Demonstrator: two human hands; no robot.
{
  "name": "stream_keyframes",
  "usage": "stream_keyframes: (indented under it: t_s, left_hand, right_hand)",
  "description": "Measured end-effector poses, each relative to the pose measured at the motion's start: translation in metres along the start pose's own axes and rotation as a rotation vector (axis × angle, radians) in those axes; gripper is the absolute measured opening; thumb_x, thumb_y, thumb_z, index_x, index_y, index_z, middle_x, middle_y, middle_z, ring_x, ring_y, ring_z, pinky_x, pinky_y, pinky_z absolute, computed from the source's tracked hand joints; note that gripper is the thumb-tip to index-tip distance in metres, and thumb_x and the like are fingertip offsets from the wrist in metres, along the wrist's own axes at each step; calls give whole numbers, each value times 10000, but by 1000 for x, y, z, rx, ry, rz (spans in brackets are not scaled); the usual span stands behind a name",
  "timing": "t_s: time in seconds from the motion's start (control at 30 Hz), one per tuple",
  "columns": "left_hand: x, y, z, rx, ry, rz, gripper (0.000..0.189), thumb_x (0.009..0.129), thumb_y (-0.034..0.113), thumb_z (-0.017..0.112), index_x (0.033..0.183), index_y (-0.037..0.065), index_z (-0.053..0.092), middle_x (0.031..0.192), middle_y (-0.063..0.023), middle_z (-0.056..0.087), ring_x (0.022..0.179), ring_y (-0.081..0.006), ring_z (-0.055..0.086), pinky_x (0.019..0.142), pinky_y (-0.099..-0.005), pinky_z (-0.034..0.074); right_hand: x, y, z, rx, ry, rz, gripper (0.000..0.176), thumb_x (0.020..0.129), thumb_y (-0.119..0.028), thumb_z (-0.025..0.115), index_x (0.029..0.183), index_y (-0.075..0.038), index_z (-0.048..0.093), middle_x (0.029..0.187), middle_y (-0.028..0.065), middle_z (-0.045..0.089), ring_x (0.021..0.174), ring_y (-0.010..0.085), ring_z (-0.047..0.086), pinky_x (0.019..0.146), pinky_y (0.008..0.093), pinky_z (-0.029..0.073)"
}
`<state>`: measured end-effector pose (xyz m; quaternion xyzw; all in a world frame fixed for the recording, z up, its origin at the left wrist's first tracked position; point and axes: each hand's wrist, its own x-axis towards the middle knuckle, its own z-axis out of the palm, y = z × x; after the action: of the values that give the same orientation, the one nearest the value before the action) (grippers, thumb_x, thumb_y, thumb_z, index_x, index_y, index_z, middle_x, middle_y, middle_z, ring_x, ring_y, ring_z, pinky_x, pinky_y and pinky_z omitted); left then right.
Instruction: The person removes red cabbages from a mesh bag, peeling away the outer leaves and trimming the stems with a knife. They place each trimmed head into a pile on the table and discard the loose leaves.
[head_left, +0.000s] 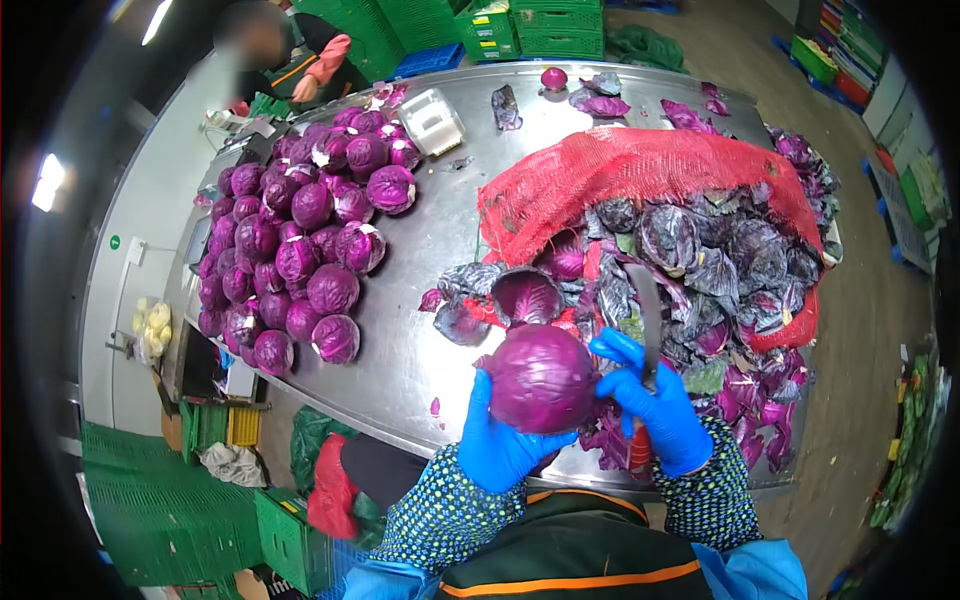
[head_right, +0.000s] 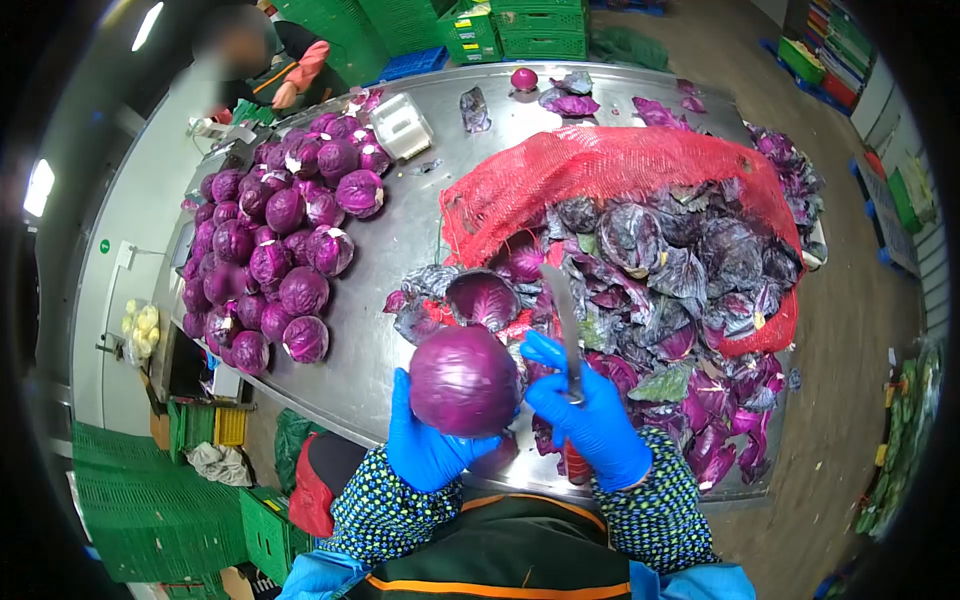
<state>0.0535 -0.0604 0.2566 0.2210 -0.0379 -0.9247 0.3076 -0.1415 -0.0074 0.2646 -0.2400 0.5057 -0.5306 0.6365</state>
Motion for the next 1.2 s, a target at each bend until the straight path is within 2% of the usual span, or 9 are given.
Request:
stream_keyframes:
  t_s: [0.1, 0.2, 0.3, 0.37, 0.53, 0.7, 0.73, 0.87, 1.2]
  left_hand:
    - [-11, 9, 4, 329, 78, 77, 838, 818, 520, 564, 1425, 74, 196, 1400, -210, 330, 1282, -364, 367, 1015, -530, 357]
    - [-20, 8, 2, 785, 3, 438, 918, 707, 63, 717, 1427, 51, 148, 1375, -162, 358, 1243, -292, 417, 991, -398, 394]
    - [-17, -8, -37, 502, 60, 357, 909, 699, 31, 715, 1421, 61, 163, 1381, -150, 347, 1225, -285, 432, 993, -396, 394]
    - [-21, -6, -20, 258, 127, 328, 918, 665, 9, 739, 1406, 53, 200, 1374, -136, 348, 1226, -272, 424, 1009, -398, 378]
    - [-26, 5, -29, 919, 97, 559, 991, 624, 97, 790, 1408, 56, 185, 1360, -138, 327, 1258, -260, 363, 1045, -394, 329]
    - [-10, -4, -33, 544, 81, 538, 956, 615, 126, 798, 1378, 50, 227, 1329, -131, 337, 1249, -258, 350, 1050, -386, 314]
    - [-4, -6, -33, 809, 205, 656, 963, 596, 133, 824, 1358, 32, 244, 1306, -126, 357, 1209, -243, 392, 1034, -376, 333]
    - [-12, -5, -12, 1312, 206, 785, 977, 598, 82, 831, 1356, 51, 215, 1318, -153, 362, 1194, -260, 438, 974, -385, 420]
    - [-17, -13, -7, 1406, 373, 686, 913, 585, 127, 844, 1296, -11, 287, 1211, -150, 385, 1142, -249, 439, 957, -355, 396]
  right_hand:
    - [14, 12, 12, -9, -167, -123, 684, 807, -228, 686, 1377, -52, 350, 1206, 68, 526, 827, 75, 551, 546, 196, 462]
    - [21, 31, 24, 296, -154, -51, 744, 768, -282, 711, 1367, -51, 334, 1117, 61, 557, 781, 114, 567, 565, 227, 483]
    - [13, 51, 14, 436, -285, 105, 672, 791, -323, 676, 1323, -44, 376, 983, 47, 601, 680, 132, 582, 535, 234, 469]
    - [11, 43, 13, -119, -144, 208, 610, 841, -329, 617, 1322, -42, 375, 1013, 55, 611, 685, 126, 587, 511, 225, 459]
    - [4, 38, -24, 97, 104, 182, 486, 896, -247, 549, 1315, -58, 391, 1071, 65, 587, 742, 120, 581, 481, 214, 452]
    - [-14, 22, 1, -196, 87, -180, 466, 902, -78, 510, 1349, -53, 383, 1010, 89, 558, 779, 122, 569, 596, 248, 498]
    - [-13, 20, -1, -668, -41, -452, 445, 888, -44, 504, 1329, -66, 443, 959, 97, 560, 773, 138, 577, 594, 255, 492]
    - [-18, -1, 11, -1067, -204, -708, 498, 795, -34, 571, 1271, -177, 539, 872, 61, 561, 714, 197, 576, 576, 301, 483]
    - [-12, 17, 10, -1268, -130, -791, 534, 755, -67, 597, 1242, -280, 554, 816, 35, 518, 663, 203, 544, 510, 320, 449]
